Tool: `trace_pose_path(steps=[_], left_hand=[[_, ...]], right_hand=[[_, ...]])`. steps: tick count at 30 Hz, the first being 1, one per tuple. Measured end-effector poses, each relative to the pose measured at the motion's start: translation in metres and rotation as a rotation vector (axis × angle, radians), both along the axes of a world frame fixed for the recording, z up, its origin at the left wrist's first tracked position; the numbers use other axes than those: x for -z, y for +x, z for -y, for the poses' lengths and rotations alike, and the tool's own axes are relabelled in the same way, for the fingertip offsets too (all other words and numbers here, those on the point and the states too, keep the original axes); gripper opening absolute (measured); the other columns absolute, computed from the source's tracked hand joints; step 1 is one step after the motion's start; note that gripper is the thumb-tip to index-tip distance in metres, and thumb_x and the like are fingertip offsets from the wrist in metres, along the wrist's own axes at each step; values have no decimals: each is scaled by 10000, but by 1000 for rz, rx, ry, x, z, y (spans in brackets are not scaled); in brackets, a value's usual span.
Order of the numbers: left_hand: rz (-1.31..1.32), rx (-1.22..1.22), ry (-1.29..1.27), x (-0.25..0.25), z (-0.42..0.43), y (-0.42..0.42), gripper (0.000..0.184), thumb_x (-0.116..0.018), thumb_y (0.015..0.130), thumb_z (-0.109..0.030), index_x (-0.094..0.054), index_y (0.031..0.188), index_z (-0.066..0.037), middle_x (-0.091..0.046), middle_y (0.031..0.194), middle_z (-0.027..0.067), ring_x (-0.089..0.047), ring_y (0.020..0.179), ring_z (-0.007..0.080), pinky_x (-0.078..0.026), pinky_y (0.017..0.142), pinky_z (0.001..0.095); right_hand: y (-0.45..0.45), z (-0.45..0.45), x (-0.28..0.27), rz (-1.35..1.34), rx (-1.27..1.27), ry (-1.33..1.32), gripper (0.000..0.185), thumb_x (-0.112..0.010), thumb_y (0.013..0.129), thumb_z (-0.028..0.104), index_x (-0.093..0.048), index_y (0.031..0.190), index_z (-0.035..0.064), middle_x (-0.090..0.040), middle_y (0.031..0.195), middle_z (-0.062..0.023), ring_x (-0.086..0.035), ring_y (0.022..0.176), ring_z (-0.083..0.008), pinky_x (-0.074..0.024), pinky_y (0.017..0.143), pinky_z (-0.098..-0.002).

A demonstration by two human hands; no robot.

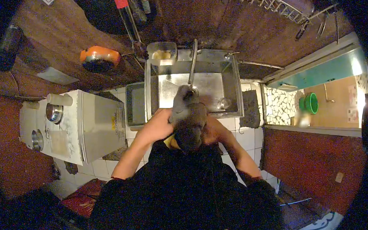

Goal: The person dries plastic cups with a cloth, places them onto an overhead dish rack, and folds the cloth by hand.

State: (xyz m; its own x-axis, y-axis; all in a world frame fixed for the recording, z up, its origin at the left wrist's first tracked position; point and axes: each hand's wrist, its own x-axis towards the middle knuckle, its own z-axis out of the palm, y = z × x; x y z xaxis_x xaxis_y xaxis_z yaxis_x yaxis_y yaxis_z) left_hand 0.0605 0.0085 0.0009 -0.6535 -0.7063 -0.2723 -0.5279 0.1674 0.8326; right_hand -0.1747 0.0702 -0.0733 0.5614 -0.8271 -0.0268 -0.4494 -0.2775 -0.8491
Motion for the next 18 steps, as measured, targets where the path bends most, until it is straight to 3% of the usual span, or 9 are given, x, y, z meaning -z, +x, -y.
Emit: trace_pose_path(steps=[2,4,5,8,9,11,13,15,18], left_hand=[[35,-98,-128,-8,-6,-10,345,-620,812,-60,-586,1139,44,-653,1076,267,-603,1077,414,-453,950,422],[-97,-481,-512,-15,-8,-19,349,-610,813,-50,-560,1143,50,-654,1026,246,-615,1021,409,-463,916,419],[-181,-486,-459,-14,-4,-18,364,-625,805,-45,-550,1153,31,-644,945,217,-619,884,394,-479,838,420],[-186,-249,-315,-6,-10,-7,423,-664,782,-48,-545,1181,26,-646,907,213,-625,810,352,-488,796,407],[-165,-227,-170,-4,-6,1,464,-689,764,-66,-548,1197,20,-678,912,205,-677,862,311,-504,820,373],[-194,-187,-96,-12,-11,5,477,-730,756,-113,-559,1181,20,-690,916,194,-686,891,295,-508,833,366],[-215,-152,-12,-17,-11,5,497,-770,748,-160,-571,1165,20,-702,920,184,-694,920,279,-511,847,360],[-117,-77,-49,-15,-3,2,596,-866,655,-267,-619,1117,17,-709,949,177,-697,914,263,-516,846,362],[-134,1,-44,-24,-1,-7,634,-916,602,-312,-656,1081,11,-716,968,162,-698,911,253,-519,845,361]], right_hand=[[-1,6,-1,-52,6,-23,713,-778,569,294,-595,1217,62,-612,1248,-215,-559,1171,-415,-436,1019,-464],[0,8,-16,-123,56,-19,685,-776,574,279,-603,1202,67,-628,1220,-209,-577,1143,-415,-453,994,-468],[2,8,-23,-197,102,-9,658,-774,578,263,-611,1186,72,-644,1192,-204,-594,1116,-415,-469,970,-473],[-4,7,8,-140,61,271,641,-772,584,267,-616,1168,56,-660,1136,-216,-615,1059,-428,-488,924,-501],[-3,6,2,-141,74,269,641,-772,584,267,-616,1168,56,-660,1136,-216,-615,1059,-428,-488,924,-501],[6,2,-9,-165,151,41,622,-761,598,281,-616,1152,40,-671,1063,-230,-632,980,-446,-515,868,-501],[9,0,10,-222,108,29,630,-773,574,279,-626,1141,47,-678,1055,-217,-641,968,-436,-522,861,-500],[17,0,4,-283,63,17,638,-785,550,277,-636,1129,54,-684,1047,-205,-651,957,-426,-528,853,-499],[23,-4,-17,-252,221,-43,715,-794,569,292,-578,1199,33,-678,1046,-230,-651,947,-445,-541,820,-501]])
